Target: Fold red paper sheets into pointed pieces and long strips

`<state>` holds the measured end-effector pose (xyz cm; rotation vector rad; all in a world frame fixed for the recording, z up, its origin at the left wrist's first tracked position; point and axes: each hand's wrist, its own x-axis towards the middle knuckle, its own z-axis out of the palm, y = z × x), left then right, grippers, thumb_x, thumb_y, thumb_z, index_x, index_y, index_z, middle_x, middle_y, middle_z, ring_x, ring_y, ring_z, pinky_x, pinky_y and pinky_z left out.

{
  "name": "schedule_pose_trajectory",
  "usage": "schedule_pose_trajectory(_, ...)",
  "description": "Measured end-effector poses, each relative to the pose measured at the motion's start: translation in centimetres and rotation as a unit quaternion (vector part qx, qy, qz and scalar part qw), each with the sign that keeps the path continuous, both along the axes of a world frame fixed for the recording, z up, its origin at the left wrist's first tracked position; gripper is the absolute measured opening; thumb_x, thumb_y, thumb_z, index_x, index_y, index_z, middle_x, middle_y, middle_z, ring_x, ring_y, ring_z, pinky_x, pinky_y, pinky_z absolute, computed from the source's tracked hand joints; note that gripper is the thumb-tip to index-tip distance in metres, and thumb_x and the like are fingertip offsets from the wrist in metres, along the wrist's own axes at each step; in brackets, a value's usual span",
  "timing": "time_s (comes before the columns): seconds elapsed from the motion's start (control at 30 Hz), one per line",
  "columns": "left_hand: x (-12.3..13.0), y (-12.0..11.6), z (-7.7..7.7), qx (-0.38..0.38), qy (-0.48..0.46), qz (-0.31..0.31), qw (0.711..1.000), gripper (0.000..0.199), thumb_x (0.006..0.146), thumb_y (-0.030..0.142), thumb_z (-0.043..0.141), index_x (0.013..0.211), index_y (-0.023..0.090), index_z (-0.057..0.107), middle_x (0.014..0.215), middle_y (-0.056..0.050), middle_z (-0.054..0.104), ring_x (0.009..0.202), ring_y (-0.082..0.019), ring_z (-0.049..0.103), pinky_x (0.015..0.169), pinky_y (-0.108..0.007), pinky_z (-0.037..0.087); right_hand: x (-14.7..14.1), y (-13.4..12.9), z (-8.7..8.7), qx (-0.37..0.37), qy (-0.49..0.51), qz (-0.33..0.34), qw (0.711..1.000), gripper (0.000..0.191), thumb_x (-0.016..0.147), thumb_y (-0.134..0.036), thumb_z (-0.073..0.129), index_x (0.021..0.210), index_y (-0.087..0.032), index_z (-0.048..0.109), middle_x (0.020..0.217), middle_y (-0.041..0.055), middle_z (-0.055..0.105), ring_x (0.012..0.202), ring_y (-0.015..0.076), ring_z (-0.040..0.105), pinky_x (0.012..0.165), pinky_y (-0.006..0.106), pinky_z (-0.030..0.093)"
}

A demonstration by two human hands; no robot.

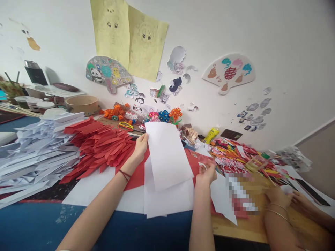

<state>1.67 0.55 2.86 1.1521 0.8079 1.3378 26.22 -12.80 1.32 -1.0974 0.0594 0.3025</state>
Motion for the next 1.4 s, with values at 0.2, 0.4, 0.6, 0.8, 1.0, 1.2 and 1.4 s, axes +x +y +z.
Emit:
schedule_pose_trajectory(0.2,-0.3,0.6,-0.9,0.034,0.209,0.048,0.976,0.028,0.082,0.035,0.044,0.072,0.015,0.06,0.069,-0.002,0.059,0.066,-0.014,0.051,0.056,-0.021,0.035,-0.2,0.0,0.2,0.002,-0.016,0.029,0.999,0.021,0.064,-0.025,0.055,0.083,-0.019,0.056,0.065,-0.0035,0.053,0.046,0.007,0.042,0.044,0.022,0.036)
schedule_pose_trajectory(0.4,-0.5,-0.1,-0.3,0.066,0.456,0.046,0.887,0.038,0.09,0.041,0.034,0.092,0.02,0.065,0.093,-0.011,0.069,0.09,-0.027,0.062,0.07,-0.03,0.04,-0.5,0.6,0.1,-0.008,-0.039,0.08,0.996,0.02,0.063,-0.027,0.057,0.081,-0.018,0.057,0.061,-0.0049,0.052,0.046,0.0063,0.042,0.043,0.02,0.036)
schedule_pose_trajectory(0.6,-0.3,-1.5,0.4,0.086,0.558,0.063,0.823,0.044,0.092,0.041,0.031,0.121,0.021,0.057,0.103,-0.017,0.069,0.095,-0.033,0.064,0.076,-0.037,0.045,-0.4,1.1,-0.6,-0.023,-0.047,0.14,0.989,0.026,0.057,-0.024,0.06,0.082,-0.017,0.063,0.057,-0.0061,0.054,0.044,0.0055,0.043,0.041,0.017,0.035)
schedule_pose_trajectory(0.8,-0.4,-2.0,0.5,0.099,0.585,0.07,0.802,0.044,0.091,0.035,0.033,0.129,0.021,0.053,0.1,-0.018,0.069,0.093,-0.034,0.065,0.076,-0.039,0.046,-0.6,1.3,-0.8,-0.038,-0.04,0.198,0.979,0.026,0.058,-0.023,0.062,0.083,-0.017,0.066,0.055,-0.0065,0.055,0.042,0.0047,0.044,0.04,0.016,0.035)
schedule_pose_trajectory(1.0,-0.4,-2.0,0.4,0.1,0.585,0.065,0.803,0.04,0.087,0.033,0.043,0.123,0.022,0.055,0.1,-0.015,0.07,0.093,-0.032,0.065,0.078,-0.038,0.047,-0.8,1.3,-0.7,-0.051,-0.048,0.213,0.975,0.025,0.058,-0.023,0.061,0.082,-0.016,0.067,0.054,-0.0063,0.056,0.041,0.0047,0.045,0.04,0.016,0.035)
schedule_pose_trajectory(1.2,-0.5,-1.7,0.3,0.102,0.571,0.074,0.811,0.035,0.084,0.027,0.043,0.116,0.021,0.057,0.099,-0.014,0.07,0.092,-0.033,0.065,0.074,-0.037,0.046,-0.9,1.3,-0.6,-0.051,-0.046,0.21,0.975,0.023,0.059,-0.022,0.06,0.081,-0.016,0.067,0.053,-0.0064,0.056,0.04,0.0044,0.045,0.04,0.016,0.035)
schedule_pose_trajectory(1.4,-0.8,-1.6,0.6,0.114,0.561,0.092,0.815,0.038,0.087,0.025,0.04,0.123,0.019,0.052,0.093,-0.013,0.07,0.091,-0.03,0.065,0.073,-0.033,0.045,-1.4,1.2,-0.5,-0.121,-0.164,0.187,0.961,0.021,0.063,-0.023,0.055,0.077,-0.017,0.068,0.054,-0.0034,0.059,0.044,0.0091,0.05,0.046,0.021,0.038)
